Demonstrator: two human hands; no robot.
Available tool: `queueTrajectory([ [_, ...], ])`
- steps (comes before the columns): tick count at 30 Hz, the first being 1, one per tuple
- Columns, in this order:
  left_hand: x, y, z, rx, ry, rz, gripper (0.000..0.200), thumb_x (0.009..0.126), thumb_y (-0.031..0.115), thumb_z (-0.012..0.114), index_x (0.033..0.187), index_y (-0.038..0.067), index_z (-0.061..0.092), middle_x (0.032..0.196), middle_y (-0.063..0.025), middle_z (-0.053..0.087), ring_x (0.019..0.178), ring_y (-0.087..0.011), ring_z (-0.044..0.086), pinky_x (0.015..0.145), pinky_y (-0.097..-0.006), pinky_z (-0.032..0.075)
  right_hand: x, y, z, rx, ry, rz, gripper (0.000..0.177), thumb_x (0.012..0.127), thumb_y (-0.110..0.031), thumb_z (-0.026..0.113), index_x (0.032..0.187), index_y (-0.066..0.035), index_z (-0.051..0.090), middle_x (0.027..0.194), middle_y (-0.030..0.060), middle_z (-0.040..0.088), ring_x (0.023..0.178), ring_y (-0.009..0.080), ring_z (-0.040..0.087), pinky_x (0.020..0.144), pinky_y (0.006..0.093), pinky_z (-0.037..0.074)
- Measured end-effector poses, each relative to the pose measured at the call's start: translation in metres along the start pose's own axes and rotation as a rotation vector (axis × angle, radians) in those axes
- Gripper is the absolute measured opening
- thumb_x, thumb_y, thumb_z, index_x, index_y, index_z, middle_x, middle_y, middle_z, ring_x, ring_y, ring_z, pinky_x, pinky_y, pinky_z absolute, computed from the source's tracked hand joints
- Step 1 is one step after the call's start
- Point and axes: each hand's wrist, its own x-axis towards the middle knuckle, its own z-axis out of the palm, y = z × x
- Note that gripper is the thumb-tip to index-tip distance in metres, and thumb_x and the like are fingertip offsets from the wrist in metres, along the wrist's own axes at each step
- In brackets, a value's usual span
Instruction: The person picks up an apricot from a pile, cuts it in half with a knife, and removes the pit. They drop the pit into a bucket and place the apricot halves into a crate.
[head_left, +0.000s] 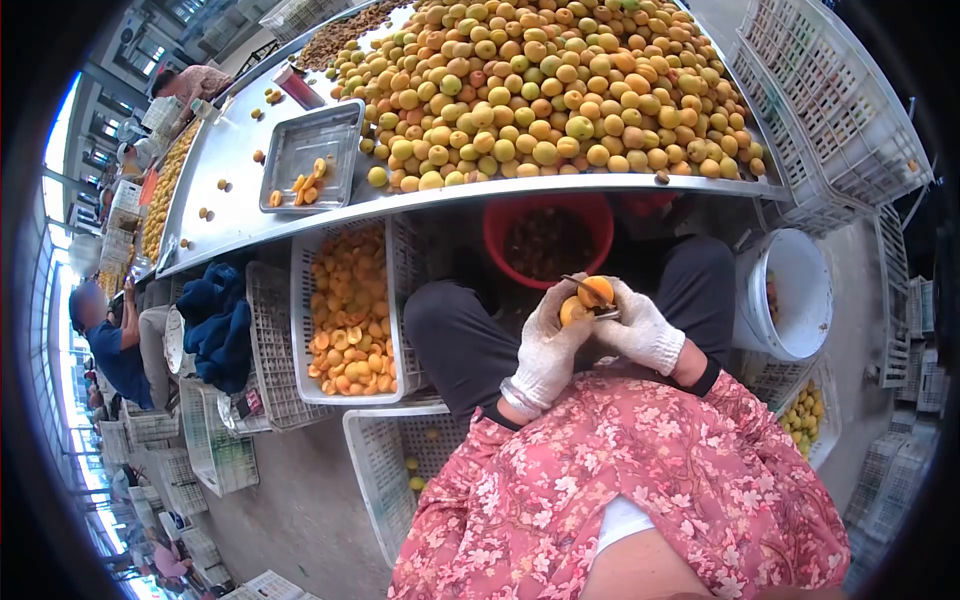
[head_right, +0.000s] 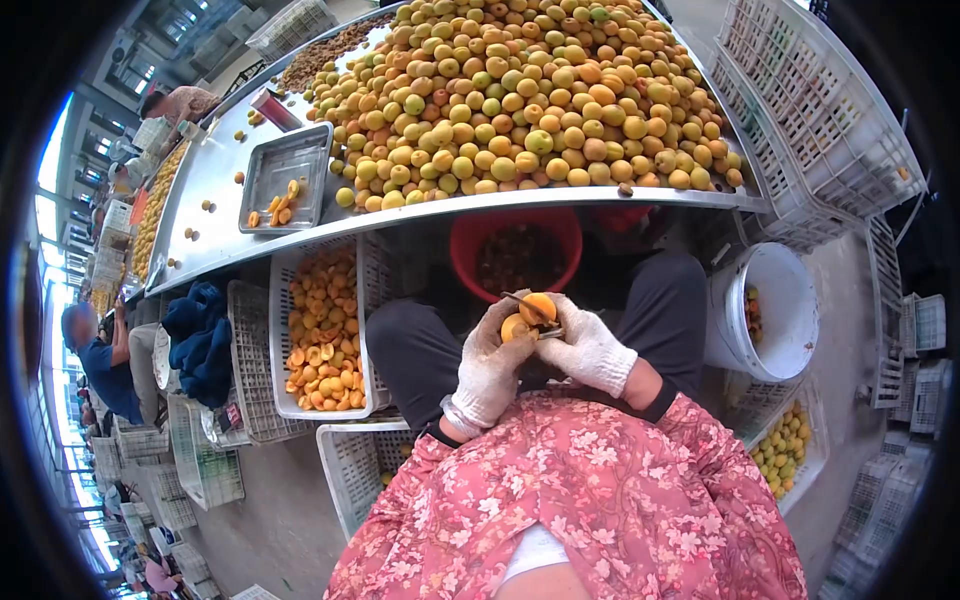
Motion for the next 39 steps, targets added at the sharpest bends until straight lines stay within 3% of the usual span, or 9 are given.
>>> queueTrajectory([
  [5,0.002,0.016,0.002,-0.478,0.040,-0.148,0.045,0.094,0.005,0.059,0.137,0.003,0.043,0.133,-0.0148,0.054,0.120,-0.0262,0.058,0.101,-0.0357,0.049,-0.002,-0.027,-0.001,0.183,0.055,0.075,0.051,0.088,-0.006,0.068,0.135,-0.006,0.048,0.112,0.0048,0.064,0.096,0.0093,0.060,0.084,0.0241,0.050],
  [9,0.008,0.003,-0.015,-0.640,0.056,-0.174,0.042,0.098,0.016,0.059,0.135,0.004,0.042,0.132,-0.0174,0.055,0.121,-0.0295,0.058,0.100,-0.0385,0.051,0.001,-0.024,0.004,-0.289,0.021,-0.357,0.058,0.086,-0.007,0.069,0.139,-0.006,0.044,0.105,0.0133,0.068,0.094,0.0203,0.071,0.081,0.0303,0.055],
  [12,0.009,0.002,-0.013,-0.712,0.022,-0.153,0.039,0.100,0.024,0.057,0.134,0.007,0.045,0.129,-0.0178,0.055,0.120,-0.0324,0.057,0.099,-0.0450,0.051,0.001,-0.018,0.008,-0.710,-0.094,-0.333,0.067,0.085,-0.014,0.069,0.145,-0.012,0.039,0.085,0.0182,0.068,0.072,0.0365,0.069,0.067,0.0396,0.057],
  [15,0.009,0.007,-0.012,-0.742,0.053,-0.171,0.039,0.101,0.028,0.056,0.134,0.011,0.045,0.121,-0.0170,0.057,0.115,-0.0332,0.058,0.098,-0.0504,0.050,0.003,-0.025,0.004,-0.778,-0.138,-0.294,0.073,0.083,-0.014,0.069,0.148,-0.012,0.036,0.084,0.0205,0.067,0.073,0.0374,0.068,0.066,0.0409,0.057],
  [17,0.006,0.007,-0.015,-0.870,0.045,-0.197,0.042,0.098,0.023,0.060,0.134,0.009,0.046,0.113,-0.0157,0.060,0.103,-0.0311,0.064,0.092,-0.0436,0.054,0.007,-0.036,0.002,-0.699,-0.123,-0.282,0.064,0.085,-0.011,0.068,0.143,-0.009,0.043,0.080,0.0130,0.069,0.067,0.0318,0.069,0.062,0.0385,0.056],
  [19,0.003,0.009,-0.014,-0.716,0.035,-0.200,0.041,0.097,0.019,0.060,0.135,0.009,0.045,0.109,-0.0138,0.060,0.098,-0.0282,0.064,0.088,-0.0422,0.055,0.017,-0.048,-0.004,-0.371,0.086,-0.568,0.048,0.087,-0.006,0.065,0.133,-0.005,0.054,0.074,0.0029,0.067,0.056,0.0188,0.064,0.055,0.0318,0.052],
  [20,0.001,0.010,-0.011,-0.556,0.020,-0.209,0.041,0.096,0.015,0.059,0.135,0.009,0.045,0.104,-0.0119,0.060,0.092,-0.0252,0.065,0.083,-0.0408,0.055,0.006,-0.084,-0.006,-0.012,0.130,0.025,0.028,0.089,-0.004,0.064,0.117,-0.002,0.061,0.071,-0.0015,0.061,0.052,0.0077,0.053,0.048,0.0244,0.045],
  [25,-0.004,0.011,0.003,-0.285,-0.010,-0.162,0.042,0.092,0.007,0.059,0.132,0.005,0.047,0.094,-0.0097,0.060,0.079,-0.0170,0.062,0.074,-0.0331,0.053,0.029,-0.106,0.005,0.534,0.336,-0.367,0.017,0.095,-0.002,0.055,0.112,0.003,0.056,0.061,0.0030,0.050,0.046,0.0097,0.045,0.043,0.0220,0.036],
  [39,-0.014,0.006,0.009,-0.165,-0.047,-0.197,0.030,0.095,0.007,0.059,0.123,0.003,0.049,0.087,-0.0065,0.061,0.070,-0.0143,0.063,0.065,-0.0283,0.052,0.021,-0.081,0.026,0.239,0.369,-0.438,0.022,0.093,0.002,0.062,0.114,-0.001,0.057,0.080,0.0014,0.061,0.066,0.0048,0.058,0.057,0.0190,0.045],
])
